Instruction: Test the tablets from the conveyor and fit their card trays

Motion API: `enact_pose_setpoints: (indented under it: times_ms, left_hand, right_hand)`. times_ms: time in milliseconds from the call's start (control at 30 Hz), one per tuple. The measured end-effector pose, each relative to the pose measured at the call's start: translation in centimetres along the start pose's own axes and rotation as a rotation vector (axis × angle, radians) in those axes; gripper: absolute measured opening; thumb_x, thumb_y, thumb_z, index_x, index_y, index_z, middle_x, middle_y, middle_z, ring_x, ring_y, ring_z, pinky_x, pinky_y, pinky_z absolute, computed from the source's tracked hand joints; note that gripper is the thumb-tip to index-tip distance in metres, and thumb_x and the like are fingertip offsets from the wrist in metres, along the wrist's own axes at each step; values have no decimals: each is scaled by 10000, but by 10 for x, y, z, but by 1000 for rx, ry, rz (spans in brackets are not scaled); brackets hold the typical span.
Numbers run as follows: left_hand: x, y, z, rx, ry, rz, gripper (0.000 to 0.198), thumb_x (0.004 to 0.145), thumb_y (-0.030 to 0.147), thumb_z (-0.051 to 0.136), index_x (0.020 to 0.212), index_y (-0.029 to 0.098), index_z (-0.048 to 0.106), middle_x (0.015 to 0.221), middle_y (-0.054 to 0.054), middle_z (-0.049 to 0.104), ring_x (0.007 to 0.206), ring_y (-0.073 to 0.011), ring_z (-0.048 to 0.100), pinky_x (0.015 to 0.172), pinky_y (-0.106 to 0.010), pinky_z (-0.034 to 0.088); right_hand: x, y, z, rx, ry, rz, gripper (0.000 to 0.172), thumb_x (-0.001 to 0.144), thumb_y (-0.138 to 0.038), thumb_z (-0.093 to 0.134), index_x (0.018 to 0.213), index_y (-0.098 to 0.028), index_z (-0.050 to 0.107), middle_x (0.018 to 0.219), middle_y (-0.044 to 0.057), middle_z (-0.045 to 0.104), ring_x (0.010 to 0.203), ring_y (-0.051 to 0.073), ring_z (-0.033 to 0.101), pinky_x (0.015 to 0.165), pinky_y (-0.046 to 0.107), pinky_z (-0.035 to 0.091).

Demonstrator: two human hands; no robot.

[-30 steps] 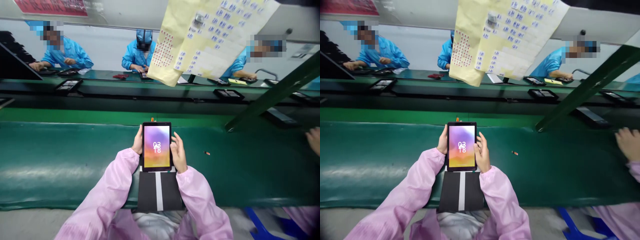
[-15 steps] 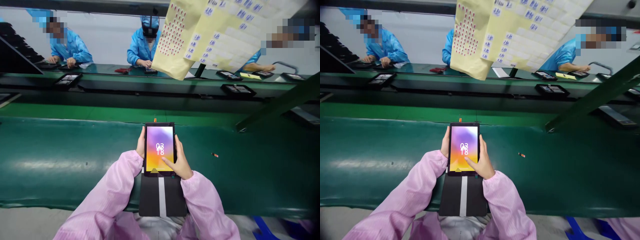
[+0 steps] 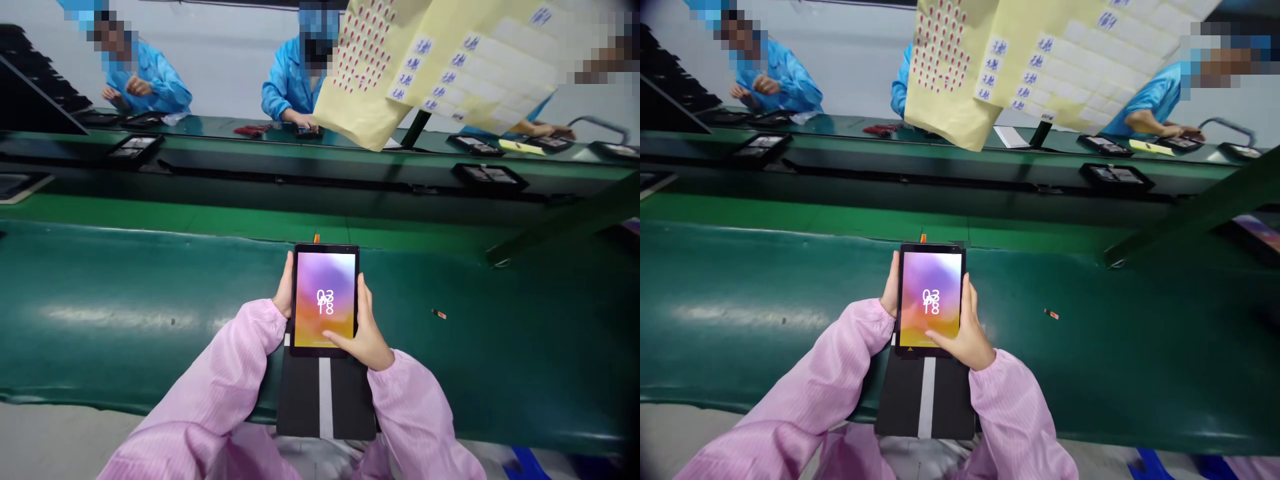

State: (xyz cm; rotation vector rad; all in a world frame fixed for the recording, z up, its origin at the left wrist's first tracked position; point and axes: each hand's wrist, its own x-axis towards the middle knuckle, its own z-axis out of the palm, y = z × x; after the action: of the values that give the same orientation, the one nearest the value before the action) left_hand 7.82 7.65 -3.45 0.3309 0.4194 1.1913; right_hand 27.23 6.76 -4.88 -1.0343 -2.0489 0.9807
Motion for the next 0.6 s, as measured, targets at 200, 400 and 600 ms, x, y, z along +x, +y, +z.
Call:
enact_pose_setpoints:
  times_ms: [200,400,600]
  left_hand:
    - [2,0,2,-4,16,-19,893,817,791,308,1252,62,584,1179,-196,657,1085,-348,594,1063,-519,328]
    - [1,0,6,12,30,-16,876,836,779,274,1238,70,594,1154,-186,671,1095,-355,595,1048,-512,352]
    - [2,1,5,47,41,20,855,848,767,255,1216,83,613,1134,-170,685,1090,-353,610,1007,-485,411]
  right_hand:
    - [-2,5,2,-66,-29,43,1273,689,-419,775,1498,-288,-199,1582,146,20,1480,344,103,1146,549,289]
    - [-4,7,0,-106,-64,49,1328,667,-442,799,1486,-284,-234,1597,160,-46,1480,367,52,1145,580,265]
    - [13,-8,-7,8,142,65,1186,714,-462,762,1524,-268,-82,1451,172,378,1341,323,411,1090,565,368]
